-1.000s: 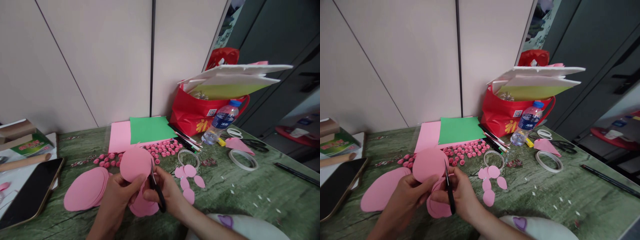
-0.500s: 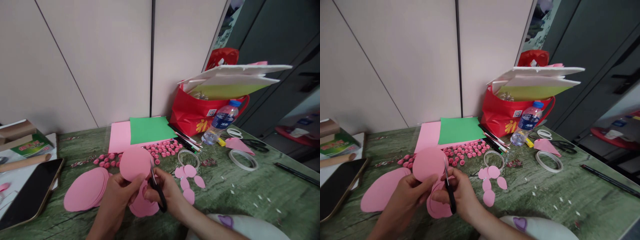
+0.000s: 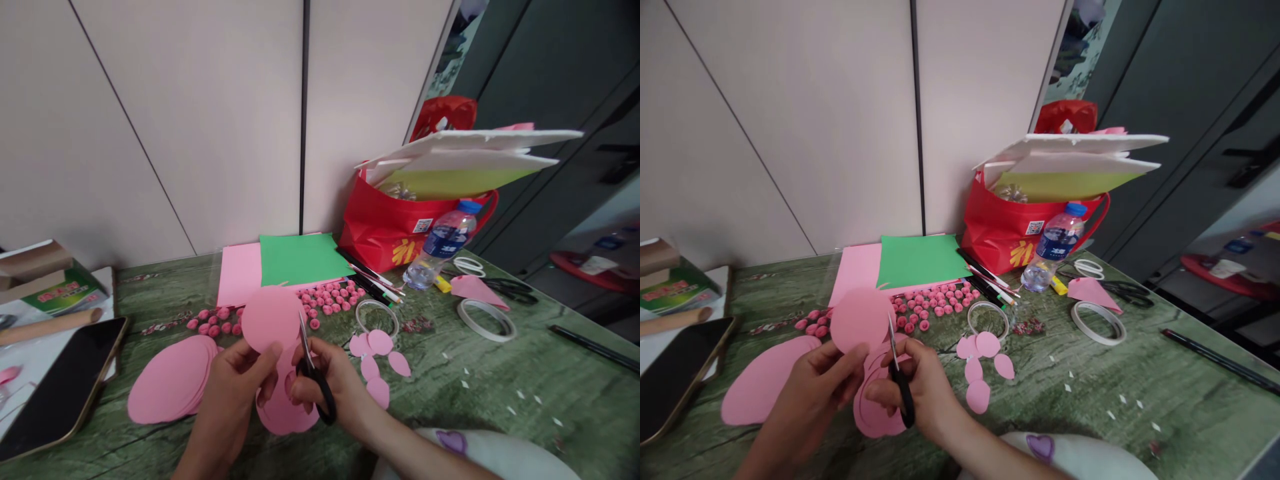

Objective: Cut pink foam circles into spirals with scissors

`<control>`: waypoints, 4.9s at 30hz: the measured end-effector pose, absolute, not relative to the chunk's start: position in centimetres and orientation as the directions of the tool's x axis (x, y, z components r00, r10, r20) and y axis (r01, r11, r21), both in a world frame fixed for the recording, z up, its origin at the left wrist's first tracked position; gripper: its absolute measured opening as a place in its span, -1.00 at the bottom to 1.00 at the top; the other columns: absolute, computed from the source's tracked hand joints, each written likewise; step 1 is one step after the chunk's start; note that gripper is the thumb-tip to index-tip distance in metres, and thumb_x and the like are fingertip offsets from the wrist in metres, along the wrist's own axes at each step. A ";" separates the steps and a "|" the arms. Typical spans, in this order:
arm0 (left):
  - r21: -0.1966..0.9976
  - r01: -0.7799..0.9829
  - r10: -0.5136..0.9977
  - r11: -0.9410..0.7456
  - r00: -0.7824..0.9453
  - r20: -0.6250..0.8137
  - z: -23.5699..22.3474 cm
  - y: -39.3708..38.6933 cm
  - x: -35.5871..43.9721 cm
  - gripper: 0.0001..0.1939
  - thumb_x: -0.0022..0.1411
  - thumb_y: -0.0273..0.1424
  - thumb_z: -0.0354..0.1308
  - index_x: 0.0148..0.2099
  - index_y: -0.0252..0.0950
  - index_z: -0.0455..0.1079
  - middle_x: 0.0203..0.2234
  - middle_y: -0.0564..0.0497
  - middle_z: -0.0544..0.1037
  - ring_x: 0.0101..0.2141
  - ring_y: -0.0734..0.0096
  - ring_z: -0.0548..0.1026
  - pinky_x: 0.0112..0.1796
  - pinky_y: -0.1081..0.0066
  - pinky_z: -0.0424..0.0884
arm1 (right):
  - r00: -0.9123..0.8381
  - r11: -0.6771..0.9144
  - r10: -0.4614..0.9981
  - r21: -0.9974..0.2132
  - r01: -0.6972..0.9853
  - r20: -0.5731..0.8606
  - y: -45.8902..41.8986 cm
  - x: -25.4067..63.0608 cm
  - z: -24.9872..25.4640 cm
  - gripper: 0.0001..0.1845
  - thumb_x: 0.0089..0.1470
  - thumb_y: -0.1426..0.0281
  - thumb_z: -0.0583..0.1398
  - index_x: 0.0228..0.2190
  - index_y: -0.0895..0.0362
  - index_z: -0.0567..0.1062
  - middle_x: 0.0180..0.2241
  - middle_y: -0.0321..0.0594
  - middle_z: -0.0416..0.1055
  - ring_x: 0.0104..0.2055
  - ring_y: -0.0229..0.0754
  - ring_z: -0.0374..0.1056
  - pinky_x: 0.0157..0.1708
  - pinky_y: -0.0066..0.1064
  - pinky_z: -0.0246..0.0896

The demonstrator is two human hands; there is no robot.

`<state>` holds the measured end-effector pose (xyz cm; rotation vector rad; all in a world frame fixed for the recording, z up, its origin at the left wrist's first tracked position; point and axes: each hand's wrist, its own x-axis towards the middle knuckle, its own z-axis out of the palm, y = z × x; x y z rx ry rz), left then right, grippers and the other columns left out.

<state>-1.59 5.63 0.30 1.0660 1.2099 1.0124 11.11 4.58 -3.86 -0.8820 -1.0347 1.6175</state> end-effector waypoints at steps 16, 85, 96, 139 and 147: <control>0.964 0.035 0.961 0.264 0.077 -0.266 0.5 5.4 -1.2 -0.65 -0.13 -0.28 0.17 -0.76 -0.37 0.19 -0.89 0.15 0.17 -0.78 0.68 0.07 -0.73 0.59 -0.03 | -0.286 -0.169 0.956 -0.919 -0.357 -0.065 4.4 10.7 -4.5 -0.52 -0.48 0.30 0.35 -0.50 0.18 0.24 -0.74 -0.43 0.27 -0.75 -0.41 0.15 -0.77 -0.62 0.03; 0.952 0.041 0.944 0.303 0.124 -0.305 0.3 5.6 -1.3 -0.78 -0.19 -0.35 0.21 -0.64 -0.39 0.29 -0.82 0.18 0.16 -0.73 0.68 0.02 -0.71 0.60 -0.07 | -0.259 -0.095 0.966 -0.915 -0.392 0.011 4.7 11.2 -4.1 -0.45 -0.48 0.29 0.36 -0.40 0.16 0.25 -0.68 -0.48 0.11 -0.64 -0.44 -0.05 -0.66 -0.59 -0.15; 0.954 0.037 0.946 0.299 0.122 -0.301 0.1 5.5 -1.5 -0.74 -0.17 -0.27 0.20 -0.61 -0.38 0.28 -0.81 0.19 0.15 -0.72 0.66 0.02 -0.68 0.58 -0.07 | -0.259 -0.107 0.966 -0.930 -0.351 -0.014 4.7 11.3 -4.1 -0.48 -0.48 0.28 0.36 -0.46 0.15 0.22 -0.71 -0.49 0.14 -0.67 -0.44 -0.02 -0.68 -0.58 -0.10; 0.947 0.100 0.948 0.305 0.063 -0.311 0.6 5.5 -1.1 -0.75 -0.18 -0.31 0.19 -0.65 -0.38 0.26 -0.85 0.18 0.18 -0.76 0.68 0.05 -0.71 0.59 -0.09 | -0.262 -0.077 0.964 -0.906 -0.416 0.038 4.7 11.4 -4.0 -0.50 -0.44 0.34 0.36 -0.41 0.18 0.27 -0.62 -0.41 0.21 -0.60 -0.42 0.06 -0.62 -0.59 -0.04; 0.955 0.047 0.952 0.294 0.071 -0.297 0.4 5.6 -1.3 -0.75 -0.18 -0.29 0.20 -0.60 -0.38 0.28 -0.84 0.21 0.15 -0.75 0.70 0.02 -0.71 0.60 -0.09 | -0.268 -0.099 0.963 -0.919 -0.382 0.008 4.8 11.5 -4.1 -0.48 -0.45 0.29 0.35 -0.44 0.16 0.22 -0.70 -0.49 0.13 -0.67 -0.45 -0.03 -0.67 -0.60 -0.12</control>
